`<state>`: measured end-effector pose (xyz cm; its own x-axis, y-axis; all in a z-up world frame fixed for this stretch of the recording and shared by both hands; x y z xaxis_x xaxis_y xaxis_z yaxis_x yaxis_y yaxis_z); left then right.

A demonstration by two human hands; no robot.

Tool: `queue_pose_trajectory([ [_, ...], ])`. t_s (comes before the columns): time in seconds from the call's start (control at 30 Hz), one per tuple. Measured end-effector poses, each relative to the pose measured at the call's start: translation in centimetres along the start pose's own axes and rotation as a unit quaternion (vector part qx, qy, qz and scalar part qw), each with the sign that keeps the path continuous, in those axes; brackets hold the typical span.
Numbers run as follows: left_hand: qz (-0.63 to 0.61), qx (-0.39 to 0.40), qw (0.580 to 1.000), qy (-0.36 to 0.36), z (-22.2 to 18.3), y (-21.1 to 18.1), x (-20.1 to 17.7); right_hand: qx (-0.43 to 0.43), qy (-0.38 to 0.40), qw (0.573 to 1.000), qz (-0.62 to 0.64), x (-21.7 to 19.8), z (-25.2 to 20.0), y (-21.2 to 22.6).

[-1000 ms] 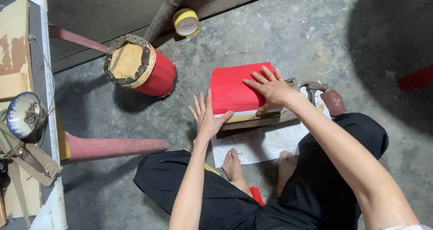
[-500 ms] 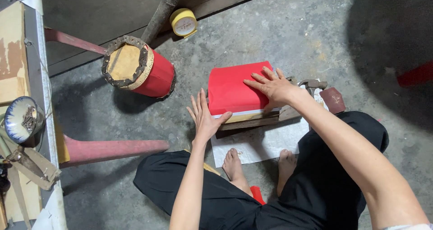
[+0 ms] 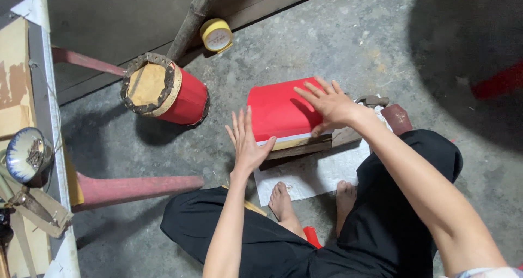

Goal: Applying a red decorative cover to a small drum frame, smoothing it by hand and trimming excess material.

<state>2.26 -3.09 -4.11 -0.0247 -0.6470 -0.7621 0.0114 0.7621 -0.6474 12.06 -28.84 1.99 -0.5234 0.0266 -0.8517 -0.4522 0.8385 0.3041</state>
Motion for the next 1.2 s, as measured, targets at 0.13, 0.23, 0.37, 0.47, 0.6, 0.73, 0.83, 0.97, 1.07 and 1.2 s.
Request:
queue_pose_trajectory([
  [0.13,0.075,0.123,0.988,-0.049,0.7,-3.3,1.9,-0.023,-0.206,0.961,0.182,2.1,-4.3,-1.5],
  [0.23,0.126,0.203,0.969,-0.055,1.6,-5.1,3.8,-0.035,-0.451,0.846,0.282,5.6,-7.2,-0.3],
  [0.37,0.159,0.214,0.964,-0.020,2.6,-5.9,5.8,0.085,-0.505,0.779,0.362,12.3,-9.1,1.9],
  [0.47,0.169,0.196,0.966,-0.008,3.0,-6.1,6.9,0.112,-0.487,0.754,0.426,15.5,-9.1,3.2],
  [0.6,0.178,0.163,0.970,-0.006,3.0,-6.5,7.1,0.132,-0.400,0.777,0.467,11.6,-10.9,6.4],
  [0.73,0.175,0.156,0.972,0.007,2.9,-7.0,6.6,0.126,-0.428,0.786,0.428,14.5,-9.1,6.4],
  [0.83,0.174,0.151,0.973,0.012,2.9,-7.5,6.4,0.115,-0.448,0.782,0.417,16.0,-8.1,6.4],
  [0.97,0.180,0.140,0.974,0.009,2.9,-7.8,6.9,0.118,-0.459,0.778,0.411,16.9,-7.4,6.5],
  [1.07,0.180,0.128,0.975,0.014,3.2,-8.5,7.5,0.123,-0.460,0.773,0.419,17.1,-7.0,6.6],
  [1.2,0.172,0.104,0.979,0.025,3.5,-8.5,8.4,0.129,-0.460,0.768,0.427,17.1,-6.7,6.3],
])
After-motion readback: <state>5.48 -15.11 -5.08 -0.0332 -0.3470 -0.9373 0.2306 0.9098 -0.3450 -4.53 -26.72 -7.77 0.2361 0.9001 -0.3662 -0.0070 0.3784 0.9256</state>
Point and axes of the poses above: each hand's wrist, its own z-axis towards the middle knuckle, its own x-axis out of the palm, y = z × x, the point moved 1 cm from there along z, towards the middle knuckle, and after that the axes turned 2 degrees about y, right-handed, at the moved point
